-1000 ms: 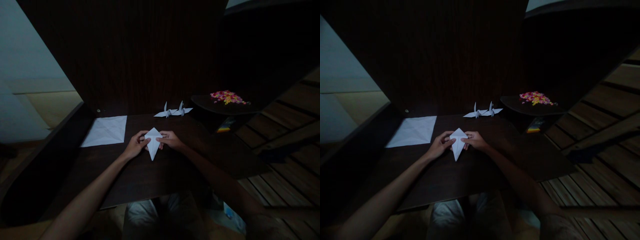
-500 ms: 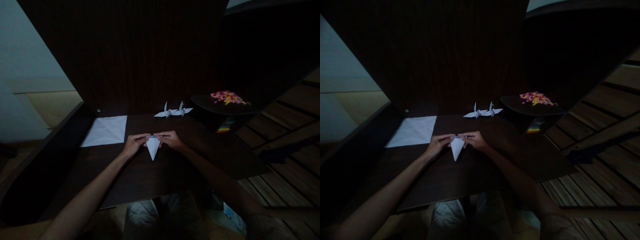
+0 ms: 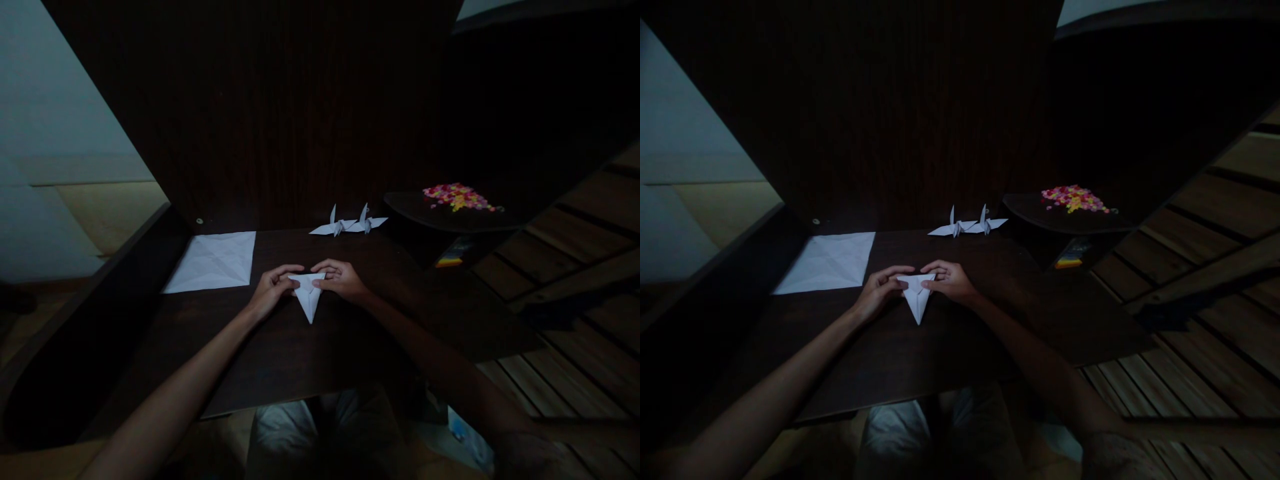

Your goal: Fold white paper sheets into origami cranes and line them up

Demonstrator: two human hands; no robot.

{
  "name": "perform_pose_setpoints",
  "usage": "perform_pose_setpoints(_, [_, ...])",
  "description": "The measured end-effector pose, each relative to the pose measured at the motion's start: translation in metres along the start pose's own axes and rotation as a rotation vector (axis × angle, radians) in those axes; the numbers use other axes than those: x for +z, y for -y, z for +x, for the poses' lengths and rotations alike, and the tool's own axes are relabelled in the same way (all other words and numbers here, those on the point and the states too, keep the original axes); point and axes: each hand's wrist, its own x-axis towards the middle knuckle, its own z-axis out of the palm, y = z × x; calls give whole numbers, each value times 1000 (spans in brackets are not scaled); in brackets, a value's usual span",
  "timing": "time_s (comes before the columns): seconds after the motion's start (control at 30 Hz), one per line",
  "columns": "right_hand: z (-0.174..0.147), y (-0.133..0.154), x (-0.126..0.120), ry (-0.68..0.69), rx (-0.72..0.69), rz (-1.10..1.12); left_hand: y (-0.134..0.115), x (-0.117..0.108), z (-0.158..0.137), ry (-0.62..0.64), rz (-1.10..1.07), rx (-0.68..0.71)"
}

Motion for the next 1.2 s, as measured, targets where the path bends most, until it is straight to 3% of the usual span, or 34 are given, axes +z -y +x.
perform_pose_setpoints(0.17, [-2,0,0,43,-34,-41,-2,3,-1,-7,148,-27])
perform_pose_setpoints(0.43, [-3,5,1,13,-50,-100,2,1,-1,72,101,-30])
perform_pose_setpoints(0.7, [-4,7,3,47,-77,-74,4,0,0,12,156,25])
perform_pose_setpoints(0.9, [-5,4,-1,110,-71,22,6,-1,3,-56,79,-1])
perform_pose_setpoints(1.2, [0,1,2,-32,-123,-18,4,0,3,-13,-19,-30])
